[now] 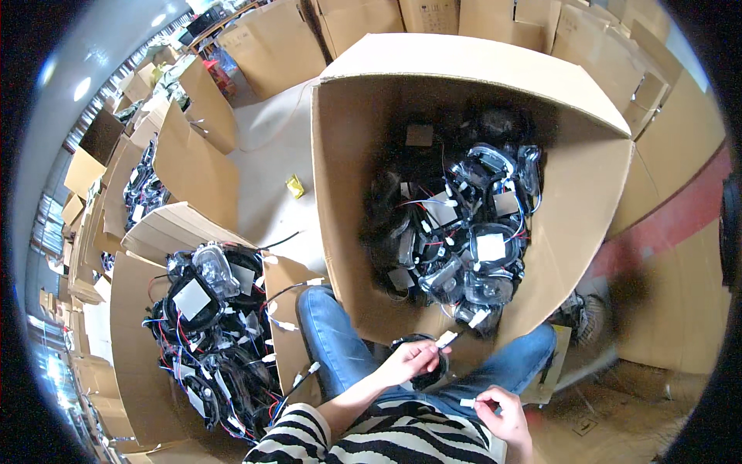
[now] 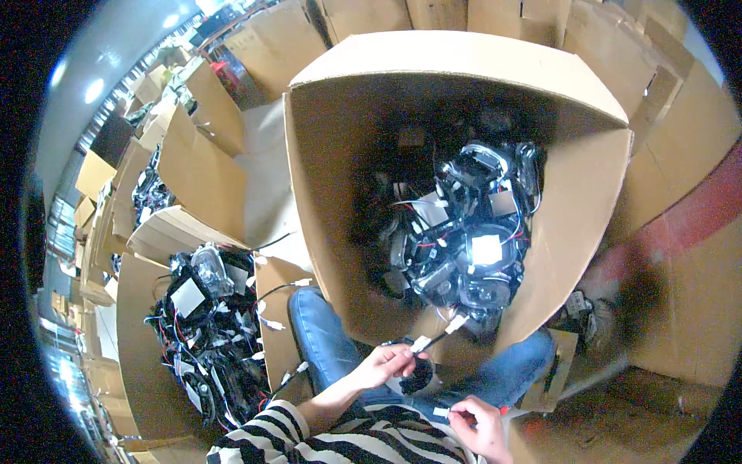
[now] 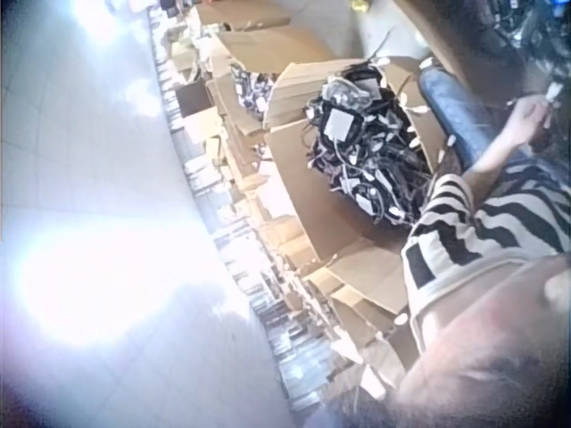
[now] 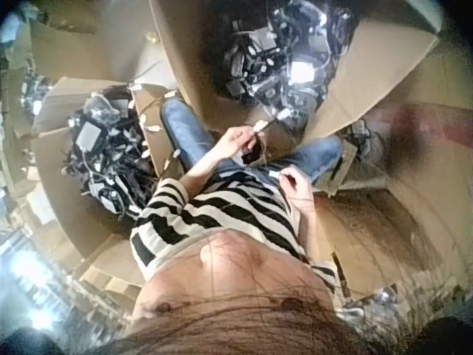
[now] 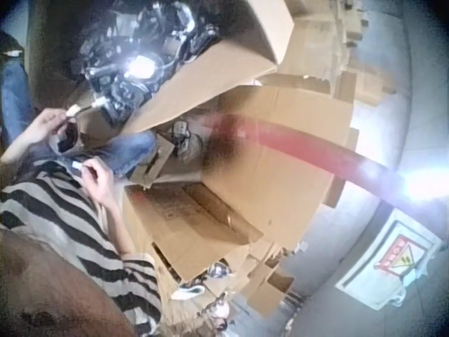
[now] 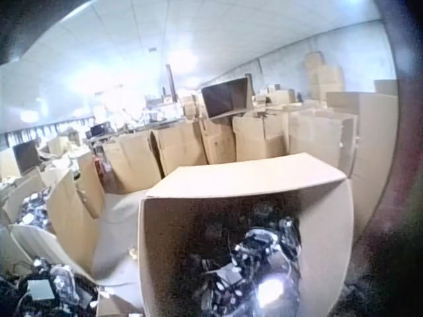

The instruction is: The person sits on the floor between two large cardboard boxes filled with electronic components. They repeatedly pick up small black devices with attached wires from one box, inspect them, and place them into the other box.

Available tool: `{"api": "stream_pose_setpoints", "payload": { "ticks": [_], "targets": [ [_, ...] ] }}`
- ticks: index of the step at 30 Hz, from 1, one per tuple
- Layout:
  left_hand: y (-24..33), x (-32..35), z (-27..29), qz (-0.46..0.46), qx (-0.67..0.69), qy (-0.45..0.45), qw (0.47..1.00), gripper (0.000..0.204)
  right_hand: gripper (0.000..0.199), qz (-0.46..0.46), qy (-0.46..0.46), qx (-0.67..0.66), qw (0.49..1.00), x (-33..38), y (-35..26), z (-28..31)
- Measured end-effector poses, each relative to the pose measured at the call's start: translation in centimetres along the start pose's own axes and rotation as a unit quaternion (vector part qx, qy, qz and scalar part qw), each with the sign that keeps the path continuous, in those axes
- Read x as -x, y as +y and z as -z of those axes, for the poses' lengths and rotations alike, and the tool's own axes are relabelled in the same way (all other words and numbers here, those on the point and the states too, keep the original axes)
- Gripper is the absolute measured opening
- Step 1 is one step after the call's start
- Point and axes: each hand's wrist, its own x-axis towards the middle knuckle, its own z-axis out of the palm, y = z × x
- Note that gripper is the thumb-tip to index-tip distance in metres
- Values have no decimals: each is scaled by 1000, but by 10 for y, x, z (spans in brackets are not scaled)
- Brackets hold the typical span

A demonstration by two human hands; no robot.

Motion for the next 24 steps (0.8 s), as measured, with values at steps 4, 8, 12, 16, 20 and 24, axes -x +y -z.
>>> {"api": "stream_pose_setpoints", "payload": {
  "ticks": [4, 8, 12, 16, 20, 24],
  "targets": [
    [15, 2, -13, -21, -66, -12, 998, 27, 7, 43, -12, -5, 999, -4, 3, 4],
    [9, 11, -10, -30, -130, 13, 991, 19, 6, 30, -29, -9, 999, -15, 2, -2],
    [14, 10, -25, -149, -228, 46, 961, 19, 7, 44, 2, -65, 997, -14, -9, 2],
    [22, 7, -27, -234, -410, 29, 881, 17, 6, 31, 38, -86, 995, -14, -12, 0],
    [17, 8, -27, -239, -361, 11, 902, 14, 7, 42, 64, -68, 995, -9, -13, 6],
    [20, 16, -14, -66, -204, -108, 971, 14, 8, 93, 71, -15, 993, -4, -15, 33]
  ]
}}
